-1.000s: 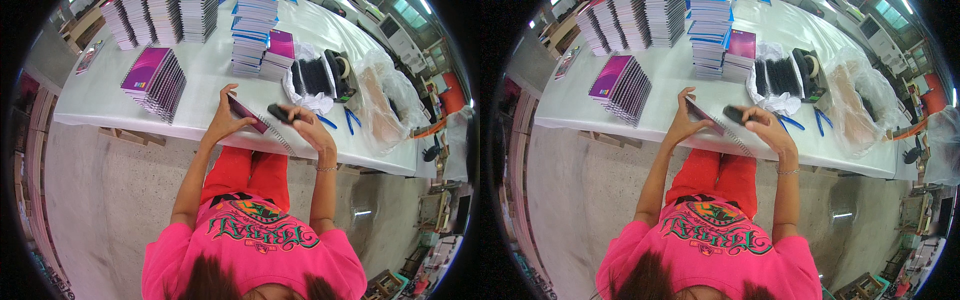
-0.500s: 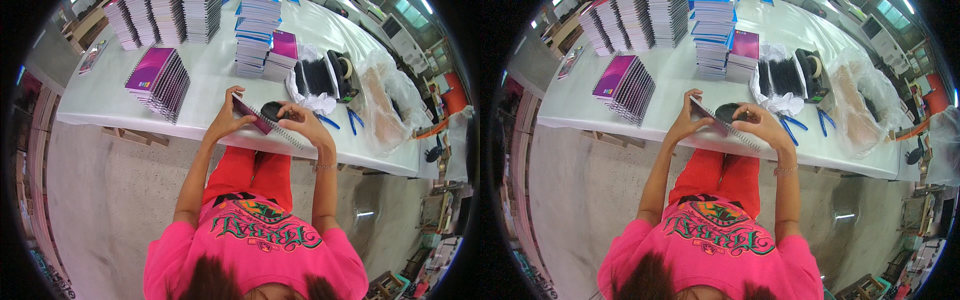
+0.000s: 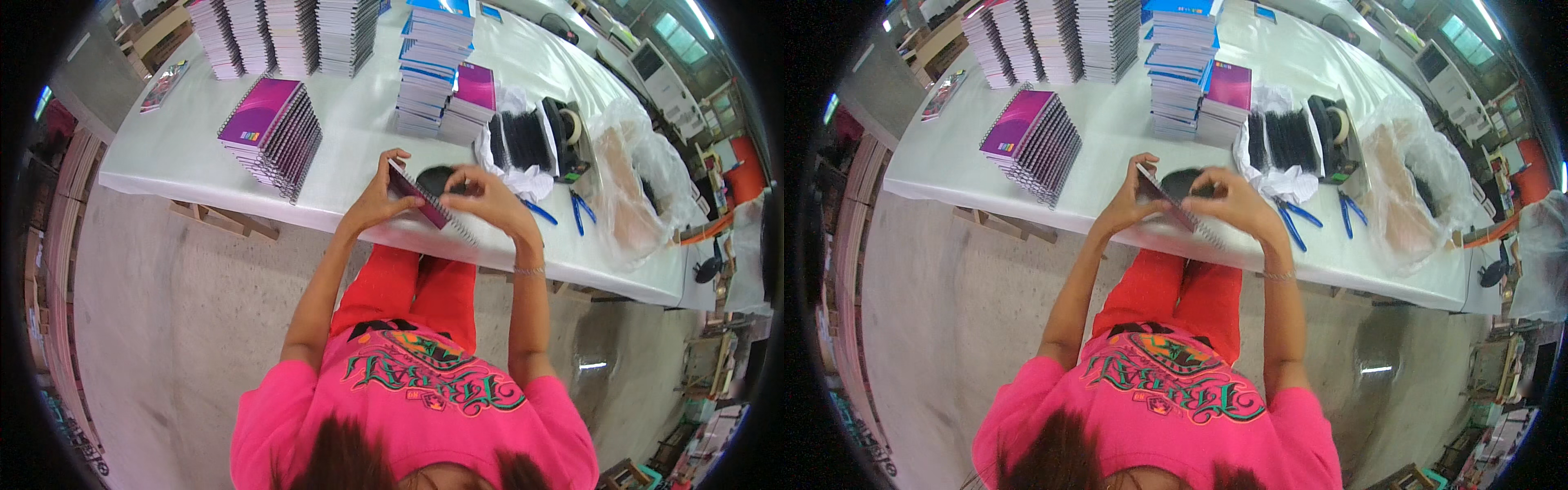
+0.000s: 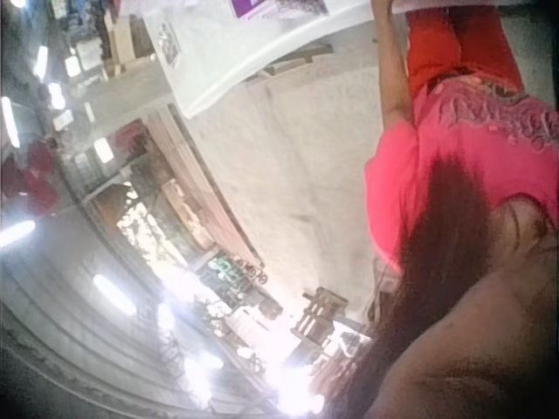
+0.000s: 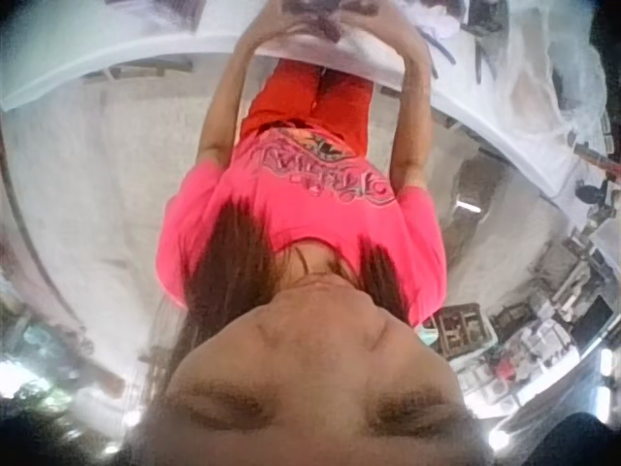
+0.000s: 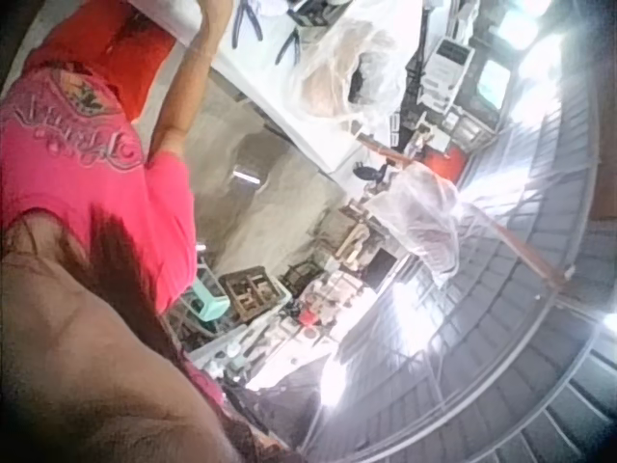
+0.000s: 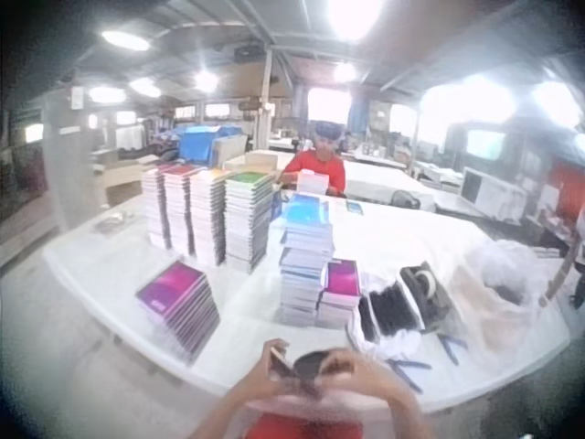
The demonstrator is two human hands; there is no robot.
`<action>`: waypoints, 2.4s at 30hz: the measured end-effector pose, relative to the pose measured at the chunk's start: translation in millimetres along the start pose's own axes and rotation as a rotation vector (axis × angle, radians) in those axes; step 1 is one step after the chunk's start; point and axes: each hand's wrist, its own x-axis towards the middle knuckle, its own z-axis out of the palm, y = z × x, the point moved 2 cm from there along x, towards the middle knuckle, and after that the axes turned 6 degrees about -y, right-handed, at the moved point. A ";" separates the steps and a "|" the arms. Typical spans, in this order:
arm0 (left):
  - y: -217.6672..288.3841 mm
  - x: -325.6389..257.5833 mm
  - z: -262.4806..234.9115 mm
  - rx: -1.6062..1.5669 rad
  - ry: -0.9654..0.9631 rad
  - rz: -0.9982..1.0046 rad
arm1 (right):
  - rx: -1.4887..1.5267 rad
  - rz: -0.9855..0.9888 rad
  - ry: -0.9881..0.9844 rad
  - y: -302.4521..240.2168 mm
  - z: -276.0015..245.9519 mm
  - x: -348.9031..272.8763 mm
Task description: The person trims and crimps the ends of spiral bindings on a stack of notebooks using pliers.
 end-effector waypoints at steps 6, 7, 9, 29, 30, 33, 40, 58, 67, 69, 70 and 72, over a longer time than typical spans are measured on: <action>7.4 -1.1 0.9 -0.010 -0.006 -0.047 | -0.240 0.064 0.103 5.9 8.2 -0.8; 4.6 -1.3 1.4 -0.036 0.003 -0.050 | -0.041 0.023 0.050 -2.5 10.1 -2.8; -0.4 -1.1 -3.7 -0.026 0.013 -0.037 | -0.111 0.050 0.006 -8.8 11.5 2.6; 17.5 -13.2 29.5 -0.047 0.365 0.014 | -0.856 0.425 0.895 133.2 -27.0 -106.1; 17.6 -13.5 28.4 -0.048 0.362 0.010 | -0.802 0.319 0.871 139.0 -30.0 -114.8; 12.0 -12.0 25.8 -0.004 0.391 -0.053 | -0.815 0.232 0.863 141.1 -27.9 -122.6; 22.5 -9.2 22.3 -0.050 0.339 -0.005 | -0.772 0.490 0.818 120.0 -30.5 -123.1; 35.6 -12.9 5.3 -0.069 0.204 -0.097 | -0.458 -0.182 0.679 1.3 129.7 -29.7; 36.0 -17.9 7.2 -0.062 0.248 -0.119 | -0.436 -0.237 0.684 7.7 134.0 -25.5; 37.2 -18.0 8.3 -0.029 0.255 -0.119 | -0.404 -0.214 0.663 7.9 134.4 -26.5; 38.5 -18.3 8.8 -0.001 0.268 -0.098 | -0.370 -0.192 0.642 8.0 134.6 -26.8; 40.9 -19.4 11.5 0.028 0.280 -0.078 | -0.383 -0.188 0.625 7.6 133.6 -28.4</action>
